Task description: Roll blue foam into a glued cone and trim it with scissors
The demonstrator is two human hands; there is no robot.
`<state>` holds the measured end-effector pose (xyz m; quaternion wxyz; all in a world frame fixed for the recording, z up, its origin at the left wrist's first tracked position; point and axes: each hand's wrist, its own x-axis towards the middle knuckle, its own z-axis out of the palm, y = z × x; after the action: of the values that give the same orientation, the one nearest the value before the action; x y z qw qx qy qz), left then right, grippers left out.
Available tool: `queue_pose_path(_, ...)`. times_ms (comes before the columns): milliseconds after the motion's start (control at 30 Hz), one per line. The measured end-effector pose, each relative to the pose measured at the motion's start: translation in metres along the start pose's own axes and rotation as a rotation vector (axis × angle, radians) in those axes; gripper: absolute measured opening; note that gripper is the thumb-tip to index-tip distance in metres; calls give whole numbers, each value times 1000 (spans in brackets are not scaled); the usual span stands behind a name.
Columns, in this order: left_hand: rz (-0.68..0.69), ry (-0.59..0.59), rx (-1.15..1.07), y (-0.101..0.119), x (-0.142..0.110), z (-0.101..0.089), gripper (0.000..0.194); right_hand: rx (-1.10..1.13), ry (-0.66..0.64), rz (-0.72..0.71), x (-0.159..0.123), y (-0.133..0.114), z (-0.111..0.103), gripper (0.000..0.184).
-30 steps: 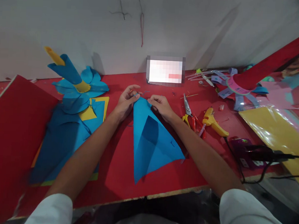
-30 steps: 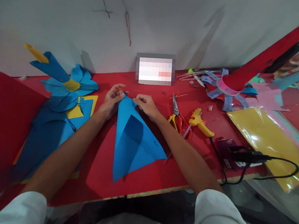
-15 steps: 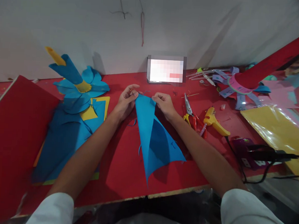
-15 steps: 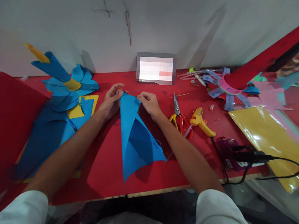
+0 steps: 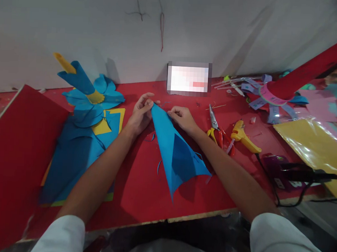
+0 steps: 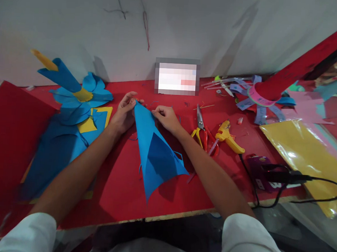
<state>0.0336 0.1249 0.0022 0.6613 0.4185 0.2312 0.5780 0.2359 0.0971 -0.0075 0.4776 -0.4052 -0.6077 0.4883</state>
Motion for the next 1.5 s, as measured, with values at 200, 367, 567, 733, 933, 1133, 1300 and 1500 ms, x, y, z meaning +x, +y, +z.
queue_pose_path(200,-9,12,-20,2,-2,4,44,-61,18,-9,-2,0,1,49)
queue_pose_path(367,-14,27,1,1,-1,3,43,-88,106,-40,0,0,-1,46)
queue_pose_path(567,-25,9,-29,2,-3,7,46,-200,0,-75,-4,-3,3,51)
queue_pose_path(733,-40,13,27,3,-4,8,50,-305,-61,-138,-8,-5,7,53)
queue_pose_path(933,-101,-48,92,2,-6,6,52,-267,-142,-124,-10,-4,10,41)
queue_pose_path(1133,-99,-53,93,5,-10,14,50,-211,-180,-137,-11,-9,9,33)
queue_pose_path(1300,-111,-41,95,6,-11,15,48,-150,-179,-99,-12,-7,10,34)
queue_pose_path(1500,-89,-25,105,3,-7,11,46,-22,-225,-55,-8,-9,10,48)
